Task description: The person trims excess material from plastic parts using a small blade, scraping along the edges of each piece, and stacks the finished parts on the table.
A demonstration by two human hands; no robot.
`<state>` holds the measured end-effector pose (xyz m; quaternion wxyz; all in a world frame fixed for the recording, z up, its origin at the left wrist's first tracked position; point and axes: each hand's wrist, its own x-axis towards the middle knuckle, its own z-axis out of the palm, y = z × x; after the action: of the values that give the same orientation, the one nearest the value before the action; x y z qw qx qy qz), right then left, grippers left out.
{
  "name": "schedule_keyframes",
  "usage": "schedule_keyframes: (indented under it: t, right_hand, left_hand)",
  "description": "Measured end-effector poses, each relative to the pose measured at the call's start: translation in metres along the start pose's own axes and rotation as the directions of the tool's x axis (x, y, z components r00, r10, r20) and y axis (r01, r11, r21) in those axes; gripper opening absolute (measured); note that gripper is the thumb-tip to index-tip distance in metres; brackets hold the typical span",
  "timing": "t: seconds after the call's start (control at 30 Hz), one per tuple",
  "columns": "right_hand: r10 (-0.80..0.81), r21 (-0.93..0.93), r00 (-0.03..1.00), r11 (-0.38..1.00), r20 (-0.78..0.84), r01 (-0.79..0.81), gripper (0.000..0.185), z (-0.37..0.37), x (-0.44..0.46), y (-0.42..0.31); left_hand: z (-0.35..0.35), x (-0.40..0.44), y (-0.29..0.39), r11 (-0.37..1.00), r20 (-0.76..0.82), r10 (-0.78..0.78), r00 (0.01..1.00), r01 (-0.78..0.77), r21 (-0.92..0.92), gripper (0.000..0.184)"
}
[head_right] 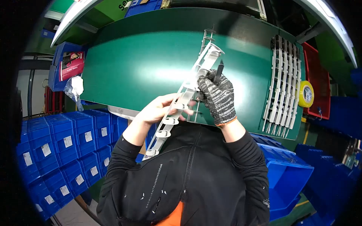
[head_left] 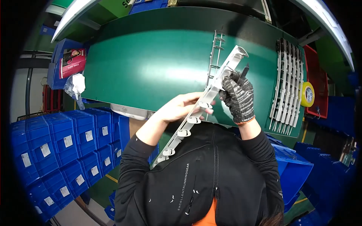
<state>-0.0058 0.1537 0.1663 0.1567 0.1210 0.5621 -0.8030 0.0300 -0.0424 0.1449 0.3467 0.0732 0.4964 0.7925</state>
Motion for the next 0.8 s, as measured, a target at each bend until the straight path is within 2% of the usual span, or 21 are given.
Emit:
schedule_keyframes:
  t: [0.07,0.1,0.13,0.17,0.2,0.27,0.3,0.33,0.4,0.43,0.47,0.53,0.6,0.67,0.7,0.73,0.8]
  right_hand:
    - [-0.075,-0.189,0.995,0.978,0.063,0.086,0.022,-0.001,0.005,0.001]
    - [-0.128,-0.182,0.988,0.973,0.084,0.141,0.030,-0.006,0.004,0.005]
    - [-0.181,-0.175,0.978,0.965,0.104,0.197,0.038,-0.015,0.004,0.010]
    - [-0.142,-0.272,0.986,0.949,0.082,0.159,0.044,-0.026,0.004,0.012]
    - [-0.145,-0.284,0.982,0.943,0.117,0.173,0.035,-0.033,-0.001,0.011]
    - [-0.239,-0.444,0.924,0.823,0.298,0.356,0.027,-0.036,-0.005,0.009]
    - [-0.145,-0.520,0.953,0.811,0.265,0.268,0.015,-0.036,-0.012,0.004]
    - [-0.143,-0.521,0.956,0.812,0.258,0.262,0.015,-0.034,-0.012,0.005]
    - [-0.368,-0.664,0.858,0.546,0.358,0.511,0.015,-0.031,-0.008,0.004]
    - [-0.316,-0.708,0.896,0.552,0.312,0.441,0.016,-0.030,-0.009,0.001]
    - [-0.316,-0.712,0.897,0.550,0.308,0.438,0.016,-0.029,-0.009,0.000]
    - [-0.396,-0.753,0.855,0.433,0.336,0.496,0.016,-0.029,-0.007,-0.002]
    - [-0.386,-0.769,0.865,0.428,0.319,0.475,0.016,-0.031,-0.006,-0.001]
    - [-0.506,-0.757,0.729,0.203,0.462,0.621,0.016,-0.031,-0.005,0.002]
    - [-0.346,-0.735,0.845,0.424,0.408,0.529,0.017,-0.031,-0.007,-0.003]
    - [-0.347,-0.736,0.845,0.422,0.408,0.529,0.017,-0.030,-0.009,-0.006]
    - [-0.254,-0.693,0.865,0.519,0.433,0.500,0.016,-0.029,-0.013,-0.008]
  left_hand:
    - [0.009,-0.001,-0.002,0.998,-0.023,-0.041,0.999,0.040,-0.054,0.046]
    - [0.010,-0.002,-0.004,0.994,-0.098,-0.026,0.995,0.015,-0.107,0.045]
    - [0.009,-0.006,-0.007,0.994,-0.094,-0.025,0.995,0.015,-0.104,0.045]
    - [0.007,-0.009,-0.009,0.996,-0.179,0.001,0.984,-0.017,-0.092,0.043]
    - [0.006,-0.011,-0.011,0.996,-0.266,0.023,0.964,-0.046,-0.081,0.041]
    - [0.008,-0.014,-0.009,0.995,-0.299,0.001,0.954,-0.030,-0.091,0.038]
    - [0.009,-0.015,-0.008,0.998,-0.310,0.000,0.951,-0.018,-0.054,0.038]
    - [0.010,-0.015,-0.008,1.000,-0.319,0.000,0.948,-0.005,-0.016,0.038]
    - [0.011,-0.016,-0.007,0.999,-0.291,-0.010,0.957,-0.004,-0.046,0.042]
    - [0.011,-0.016,-0.007,0.997,-0.270,-0.014,0.963,-0.006,-0.076,0.046]
    - [0.011,-0.016,-0.007,0.997,-0.265,-0.016,0.964,-0.005,-0.079,0.046]
    - [0.011,-0.016,-0.007,0.997,-0.271,-0.060,0.961,0.042,-0.072,0.047]
    - [0.011,-0.016,-0.007,0.997,-0.249,-0.042,0.968,0.024,-0.075,0.047]
    - [0.011,-0.016,-0.008,0.997,-0.228,-0.024,0.973,0.006,-0.076,0.047]
    - [0.010,-0.015,-0.009,0.997,-0.227,-0.022,0.974,0.005,-0.073,0.048]
    - [0.009,-0.015,-0.010,0.998,-0.227,-0.020,0.974,0.004,-0.070,0.048]
    - [0.010,-0.014,-0.010,0.997,-0.234,-0.036,0.972,0.018,-0.079,0.048]
